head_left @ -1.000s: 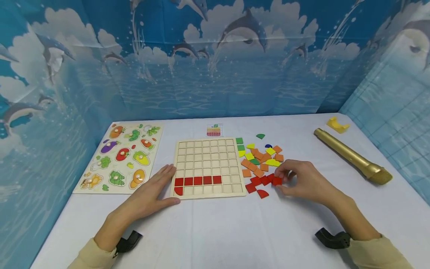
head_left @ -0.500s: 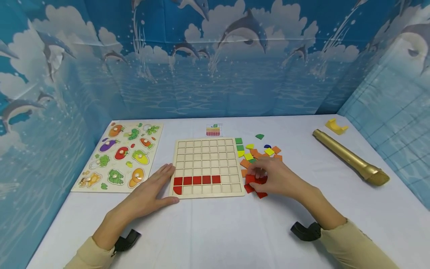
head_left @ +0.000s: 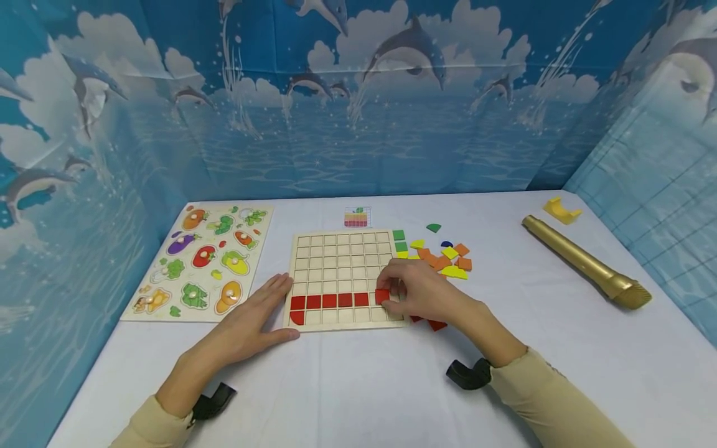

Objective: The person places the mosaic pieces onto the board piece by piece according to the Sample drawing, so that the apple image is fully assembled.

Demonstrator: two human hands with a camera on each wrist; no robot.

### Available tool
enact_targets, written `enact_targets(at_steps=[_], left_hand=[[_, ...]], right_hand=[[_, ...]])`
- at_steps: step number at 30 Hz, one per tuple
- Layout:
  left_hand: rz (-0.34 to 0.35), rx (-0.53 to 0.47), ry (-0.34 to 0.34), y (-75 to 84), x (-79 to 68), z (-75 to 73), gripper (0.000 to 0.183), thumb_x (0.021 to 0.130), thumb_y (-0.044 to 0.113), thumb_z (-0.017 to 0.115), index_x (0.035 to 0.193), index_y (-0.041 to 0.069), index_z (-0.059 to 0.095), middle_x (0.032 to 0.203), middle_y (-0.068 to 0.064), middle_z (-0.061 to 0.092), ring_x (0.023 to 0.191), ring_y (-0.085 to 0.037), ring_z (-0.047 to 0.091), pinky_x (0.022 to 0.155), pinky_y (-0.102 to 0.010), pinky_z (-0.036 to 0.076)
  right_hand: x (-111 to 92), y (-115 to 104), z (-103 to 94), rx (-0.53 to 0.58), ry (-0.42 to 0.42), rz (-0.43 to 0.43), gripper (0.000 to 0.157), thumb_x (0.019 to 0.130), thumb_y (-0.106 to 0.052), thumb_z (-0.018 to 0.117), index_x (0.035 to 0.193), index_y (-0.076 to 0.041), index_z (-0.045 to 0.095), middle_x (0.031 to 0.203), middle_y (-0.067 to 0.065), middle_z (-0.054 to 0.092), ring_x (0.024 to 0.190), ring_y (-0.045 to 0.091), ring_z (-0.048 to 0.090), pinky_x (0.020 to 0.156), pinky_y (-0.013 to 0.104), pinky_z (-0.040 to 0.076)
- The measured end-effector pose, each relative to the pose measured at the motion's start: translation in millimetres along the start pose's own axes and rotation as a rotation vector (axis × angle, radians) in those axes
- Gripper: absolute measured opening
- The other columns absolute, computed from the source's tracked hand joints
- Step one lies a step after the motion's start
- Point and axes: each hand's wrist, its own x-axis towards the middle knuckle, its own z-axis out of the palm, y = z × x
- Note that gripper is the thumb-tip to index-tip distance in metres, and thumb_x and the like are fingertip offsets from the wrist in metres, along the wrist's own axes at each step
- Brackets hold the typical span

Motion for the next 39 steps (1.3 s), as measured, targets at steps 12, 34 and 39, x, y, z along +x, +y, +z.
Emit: enact_targets(at_steps=[12,34,39], left_hand=[[0.008,0.011,-0.001,-0.9,0.8,1.3,0.102,0.090,0.056,0.078,0.167,0.011,0.030,0.176,-0.008,0.024,0.163,-0.031,0.021,0.126,-0.057,0.033],[0.010,-0.008,-0.004,-0.4,1.9,-1.5,0.102,0.090,0.056,0.078,0.167,0.010,0.029,0.176,-0.009,0.024,0.163,-0.032,0.021,0.127,-0.057,0.032],[0.007,-0.004,-0.005,0.2,1.1,-1.4,0.102,0.090,0.054,0.079,0.167,0.010,0.030,0.175,-0.010,0.024,0.163,-0.032,0.021,0.126,-0.057,0.032]], right_hand=[[2.6,3.5,9.3,0.042,0.013,-0.065,0.021,0.089,-0.017,0.084,0.109,-0.014,0.080,0.091,-0.002,0.067,0.079,0.014,0.059,0.069,0.023,0.051],[-30.4,26.2,-20.8,0.059,0.175,0.082,0.032,0.087,-0.011,0.088,0.117,-0.012,0.078,0.102,-0.002,0.073,0.089,0.012,0.066,0.078,0.028,0.062],[-47.1,40.3,-30.5,0.010,0.195,0.100,0.031,0.085,-0.012,0.089,0.114,-0.014,0.079,0.100,-0.003,0.075,0.086,0.011,0.067,0.077,0.033,0.064]])
